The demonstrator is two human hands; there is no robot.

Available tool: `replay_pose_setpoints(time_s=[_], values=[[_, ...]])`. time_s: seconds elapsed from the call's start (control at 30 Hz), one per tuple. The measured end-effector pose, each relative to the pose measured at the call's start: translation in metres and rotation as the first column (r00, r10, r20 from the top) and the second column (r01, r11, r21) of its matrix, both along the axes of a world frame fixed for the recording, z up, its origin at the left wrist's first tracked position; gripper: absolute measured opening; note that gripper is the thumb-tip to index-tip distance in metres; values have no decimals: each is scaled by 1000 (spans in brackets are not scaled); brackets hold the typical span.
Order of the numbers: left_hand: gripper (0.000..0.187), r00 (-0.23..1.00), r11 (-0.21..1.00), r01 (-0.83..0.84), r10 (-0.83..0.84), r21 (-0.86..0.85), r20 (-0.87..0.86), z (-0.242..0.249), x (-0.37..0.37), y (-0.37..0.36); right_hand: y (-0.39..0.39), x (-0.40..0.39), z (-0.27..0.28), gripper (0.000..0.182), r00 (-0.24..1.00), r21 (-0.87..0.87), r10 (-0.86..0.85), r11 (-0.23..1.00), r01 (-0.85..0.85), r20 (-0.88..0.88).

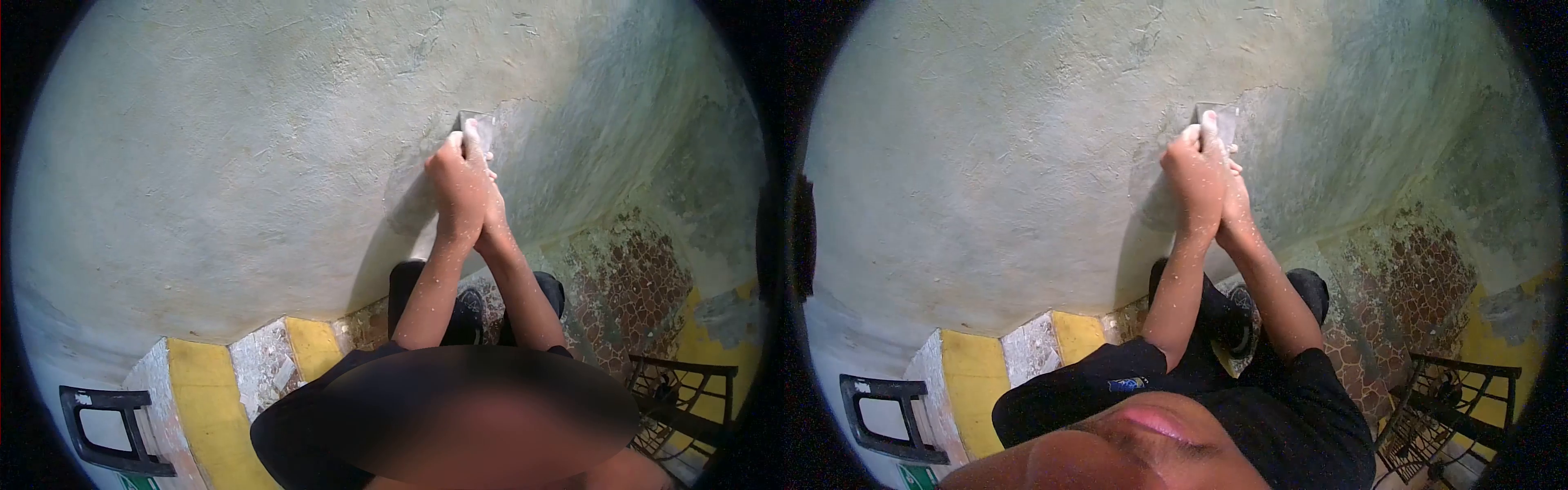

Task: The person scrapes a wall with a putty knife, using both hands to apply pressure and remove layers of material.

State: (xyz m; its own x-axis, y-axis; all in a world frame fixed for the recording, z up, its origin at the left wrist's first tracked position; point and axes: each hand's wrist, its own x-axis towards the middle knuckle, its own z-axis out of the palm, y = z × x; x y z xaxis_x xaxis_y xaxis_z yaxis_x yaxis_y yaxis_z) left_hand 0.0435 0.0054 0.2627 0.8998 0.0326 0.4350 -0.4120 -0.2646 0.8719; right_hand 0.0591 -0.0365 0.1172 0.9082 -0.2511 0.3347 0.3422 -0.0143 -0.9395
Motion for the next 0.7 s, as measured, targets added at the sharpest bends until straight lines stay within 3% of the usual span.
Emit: replay_pose_setpoints(time_s=[0.1, 0.13, 0.2, 0.23, 0.27, 0.33, 0.47, 0.57, 0.63, 0.7], values=[[49, 1000, 996, 19, -19, 82, 2, -10, 1, 2, -14, 4, 3, 39, 964, -488, -181, 835, 255, 193], [49, 1000, 997, 19, -20, 79, 5, -15, 0, 6, -11, 1, 7, 39, 964, -490, -181, 833, 256, 196], [46, 998, 1000, 9, -9, 0, -63, -26, -6, 22, 13, -17, 16, 38, 998, -97, -64, 993, 63, -15], [44, 996, 1000, 0, -1, -19, -85, -27, -11, 31, 29, -30, 24, 38, 995, 124, 26, 992, -13, -98], [45, 994, 998, -7, 1, -63, -105, -27, -17, 40, 43, -43, 33, 38, 979, 345, 130, 936, -69, -157], [46, 992, 996, -13, 2, -88, -123, -24, -23, 58, 59, -57, 43, 39, 914, 729, 359, 675, -113, -190], [47, 994, 999, 6, -11, -48, -112, -12, -29, 74, 68, -61, 51, 43, 879, 695, 439, 691, -197, -187], [48, 992, 999, 0, -5, -42, -126, -11, -26, 71, 68, -61, 64, 44, 906, 705, 397, 684, -187, -145], [48, 996, 999, -52, 53, 14, -75, -14, -21, 69, 65, -61, 66, 29, 923, 660, 367, 722, -207, -112], [48, 993, 998, -29, 24, -46, -114, -5, -23, 63, 62, -58, 66, 34, 935, 642, 326, 749, -166, -138]])
